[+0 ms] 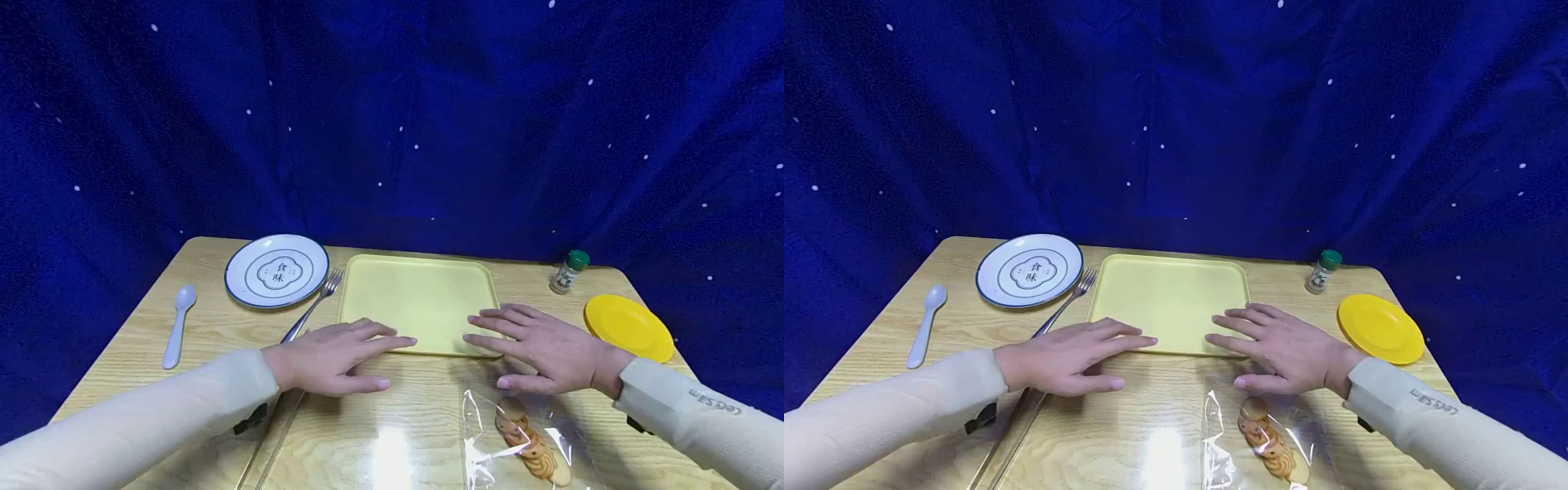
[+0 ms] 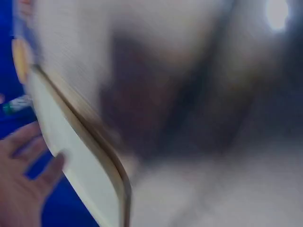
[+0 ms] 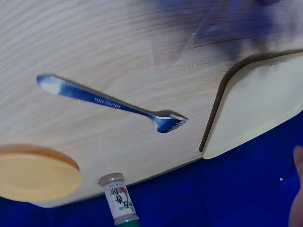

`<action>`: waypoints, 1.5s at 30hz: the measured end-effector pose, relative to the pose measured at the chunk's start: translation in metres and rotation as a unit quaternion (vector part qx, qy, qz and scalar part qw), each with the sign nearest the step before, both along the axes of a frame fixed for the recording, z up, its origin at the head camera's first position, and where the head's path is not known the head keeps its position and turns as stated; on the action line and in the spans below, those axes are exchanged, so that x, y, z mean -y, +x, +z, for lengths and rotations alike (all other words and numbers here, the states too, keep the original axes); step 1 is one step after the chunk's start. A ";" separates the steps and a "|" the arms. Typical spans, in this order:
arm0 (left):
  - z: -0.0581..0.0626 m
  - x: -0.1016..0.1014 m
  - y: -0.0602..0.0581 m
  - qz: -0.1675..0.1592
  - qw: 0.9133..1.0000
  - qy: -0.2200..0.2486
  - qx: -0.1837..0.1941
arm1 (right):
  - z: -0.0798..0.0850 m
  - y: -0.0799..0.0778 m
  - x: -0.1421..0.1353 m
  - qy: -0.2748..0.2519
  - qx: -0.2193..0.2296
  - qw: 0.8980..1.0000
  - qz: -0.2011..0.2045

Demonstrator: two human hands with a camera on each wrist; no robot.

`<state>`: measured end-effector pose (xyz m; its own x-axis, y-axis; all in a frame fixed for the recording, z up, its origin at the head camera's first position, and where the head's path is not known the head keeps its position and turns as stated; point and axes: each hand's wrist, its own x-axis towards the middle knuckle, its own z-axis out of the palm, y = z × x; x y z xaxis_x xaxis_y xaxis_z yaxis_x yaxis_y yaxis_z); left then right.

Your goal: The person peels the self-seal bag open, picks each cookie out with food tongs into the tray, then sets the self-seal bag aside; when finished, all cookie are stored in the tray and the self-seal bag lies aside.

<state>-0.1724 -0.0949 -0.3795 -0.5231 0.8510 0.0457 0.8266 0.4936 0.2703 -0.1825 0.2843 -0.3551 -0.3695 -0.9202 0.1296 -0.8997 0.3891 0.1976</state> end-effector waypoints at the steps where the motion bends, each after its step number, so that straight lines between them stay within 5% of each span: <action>1: -0.001 -0.007 0.002 0.016 0.998 0.018 0.060 | 0.001 0.001 0.000 -0.006 0.012 1.000 -0.010; 3: -0.004 -0.020 0.006 0.044 0.983 0.057 0.166 | 0.002 0.003 0.000 -0.017 0.051 0.998 -0.041; 5: -0.008 -0.034 0.008 0.065 0.957 0.096 0.266 | 0.003 0.004 0.001 -0.025 0.121 0.989 -0.078; 7: -0.015 -0.049 0.012 0.085 0.924 0.132 0.348 | 0.003 0.005 0.001 -0.025 0.213 0.971 -0.108; 10: -0.023 -0.069 0.018 0.127 0.861 0.184 0.457 | 0.000 0.005 0.001 -0.019 0.339 0.931 -0.133; 12: -0.028 -0.083 0.022 0.158 0.819 0.216 0.507 | -0.002 0.003 0.001 -0.009 0.389 0.910 -0.142; 14: -0.032 -0.097 0.025 0.180 0.789 0.236 0.537 | -0.005 0.001 0.003 -0.001 0.414 0.897 -0.154; 18: -0.040 -0.122 0.031 0.208 0.758 0.262 0.560 | -0.012 -0.001 0.007 0.005 0.427 0.888 -0.172; 22: -0.043 -0.135 0.034 0.227 0.755 0.275 0.550 | -0.021 -0.002 0.012 -0.014 0.446 0.883 -0.146; 29: -0.041 -0.127 0.033 0.239 0.774 0.272 0.519 | -0.030 -0.008 0.024 -0.062 0.479 0.868 -0.117; 35: -0.038 -0.101 0.027 0.239 0.790 0.263 0.500 | -0.041 -0.013 0.043 -0.105 0.493 0.856 -0.114; 45: -0.038 -0.054 0.028 0.237 0.821 0.205 0.477 | -0.055 -0.003 0.086 -0.148 0.550 0.815 -0.107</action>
